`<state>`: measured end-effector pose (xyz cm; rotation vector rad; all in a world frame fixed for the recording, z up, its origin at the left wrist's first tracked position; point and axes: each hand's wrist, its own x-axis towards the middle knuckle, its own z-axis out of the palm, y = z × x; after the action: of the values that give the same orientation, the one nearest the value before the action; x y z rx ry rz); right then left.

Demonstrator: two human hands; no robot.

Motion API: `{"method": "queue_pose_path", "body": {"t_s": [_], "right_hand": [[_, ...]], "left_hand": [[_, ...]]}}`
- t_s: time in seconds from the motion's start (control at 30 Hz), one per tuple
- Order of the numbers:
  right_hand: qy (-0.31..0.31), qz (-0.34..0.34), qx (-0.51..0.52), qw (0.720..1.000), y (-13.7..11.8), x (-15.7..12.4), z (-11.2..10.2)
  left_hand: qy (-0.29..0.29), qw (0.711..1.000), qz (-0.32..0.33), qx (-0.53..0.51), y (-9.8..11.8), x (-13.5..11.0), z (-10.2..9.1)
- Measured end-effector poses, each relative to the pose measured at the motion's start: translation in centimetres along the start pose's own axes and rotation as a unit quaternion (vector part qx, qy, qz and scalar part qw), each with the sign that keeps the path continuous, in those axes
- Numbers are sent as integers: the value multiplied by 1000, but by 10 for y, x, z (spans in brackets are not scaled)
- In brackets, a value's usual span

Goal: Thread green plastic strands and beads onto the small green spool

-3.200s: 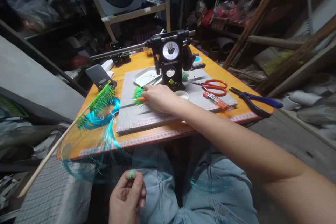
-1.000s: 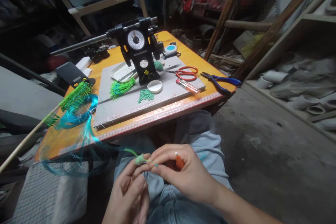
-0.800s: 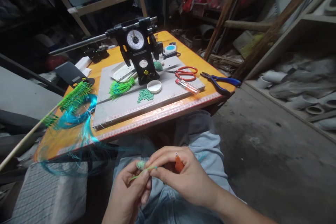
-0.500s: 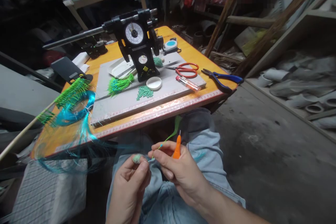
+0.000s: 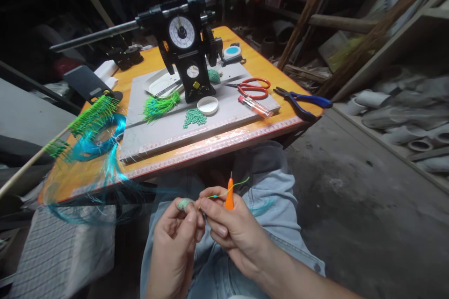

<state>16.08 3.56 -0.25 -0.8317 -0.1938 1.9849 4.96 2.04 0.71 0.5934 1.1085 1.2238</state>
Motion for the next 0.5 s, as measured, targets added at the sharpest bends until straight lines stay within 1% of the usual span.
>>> {"method": "queue_pose_path", "body": {"t_s": [0.1,0.3,0.5], "right_hand": [[-12,0,7,1000,2,0,1],[-21,-7,-8,1000,2,0,4],[-14,-12,-13,1000,4,2,6]], "left_hand": [[-11,1000,3,2,-1,0,1],[7,1000,16,-5,-4,0,1],[6,1000,19,-13,-4,-1,-1]]}}
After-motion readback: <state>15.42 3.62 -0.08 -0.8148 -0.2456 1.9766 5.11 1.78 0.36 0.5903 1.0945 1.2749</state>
